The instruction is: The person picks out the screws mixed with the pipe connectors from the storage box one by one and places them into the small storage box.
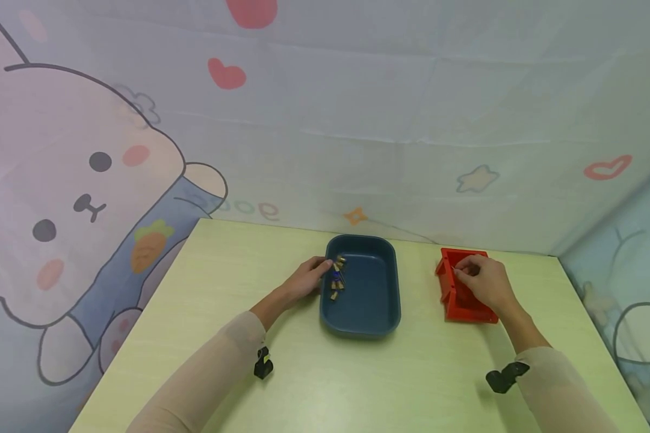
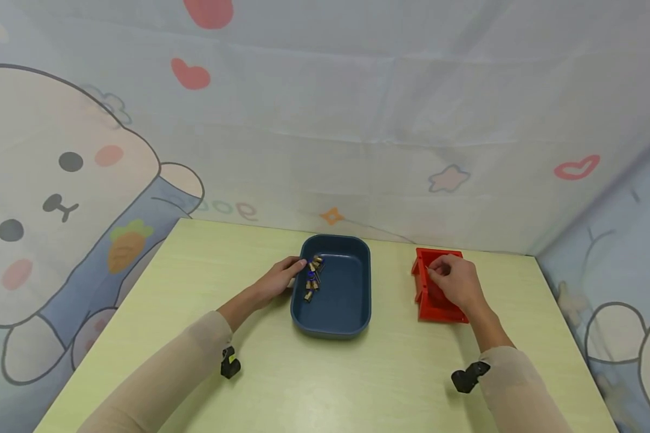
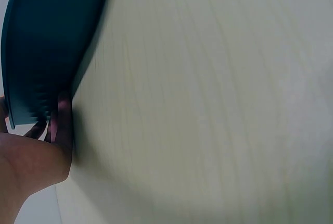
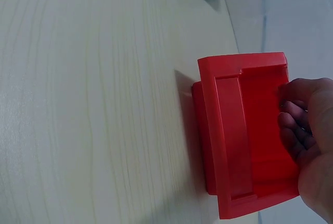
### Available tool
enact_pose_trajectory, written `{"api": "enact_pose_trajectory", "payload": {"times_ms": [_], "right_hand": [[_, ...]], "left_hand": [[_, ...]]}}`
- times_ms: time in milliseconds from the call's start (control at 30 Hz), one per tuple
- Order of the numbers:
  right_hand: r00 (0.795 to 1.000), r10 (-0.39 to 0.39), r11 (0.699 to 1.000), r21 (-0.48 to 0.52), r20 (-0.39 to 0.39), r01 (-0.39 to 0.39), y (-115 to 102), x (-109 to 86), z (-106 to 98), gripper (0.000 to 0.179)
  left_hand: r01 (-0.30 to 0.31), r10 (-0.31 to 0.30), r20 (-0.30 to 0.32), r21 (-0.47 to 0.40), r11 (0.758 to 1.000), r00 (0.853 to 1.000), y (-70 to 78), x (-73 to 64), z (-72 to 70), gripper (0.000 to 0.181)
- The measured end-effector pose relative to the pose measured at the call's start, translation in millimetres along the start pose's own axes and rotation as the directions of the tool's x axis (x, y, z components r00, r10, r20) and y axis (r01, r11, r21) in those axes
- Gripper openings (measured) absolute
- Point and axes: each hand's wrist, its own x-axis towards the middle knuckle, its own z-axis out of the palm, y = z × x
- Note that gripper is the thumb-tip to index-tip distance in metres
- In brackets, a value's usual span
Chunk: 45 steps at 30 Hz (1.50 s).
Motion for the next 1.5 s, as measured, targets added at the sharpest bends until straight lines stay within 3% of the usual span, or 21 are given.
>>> {"api": "enact_pose_trajectory", "payload": {"times_ms": [567, 767, 1500], "right_hand": [[1.0, -0.015, 1.0, 0.004, 0.009, 0.015, 0.6, 2.5, -3.4, 0.013], [0.999, -0.049, 0.999, -0.001, 0.018, 0.049, -3.3, 5.2, -10.7, 0.014], [0.99, -0.137, 0.984, 0.109, -0.026, 0.139, -52.9, 22.4, -1.8, 0.011]], "left_hand": [[-0.004, 0.005, -0.013, 0.034, 0.999, 1.0, 4.0, -0.1, 1.1, 0.06], [0.002, -0.002, -0.002, -0.003, 1.0, 1.0, 2.2, 1.5, 1.8, 0.061], [0.012, -0.012, -0.003, 0.006, 1.0, 1.0, 4.6, 3.1, 1.4, 0.06]]}}
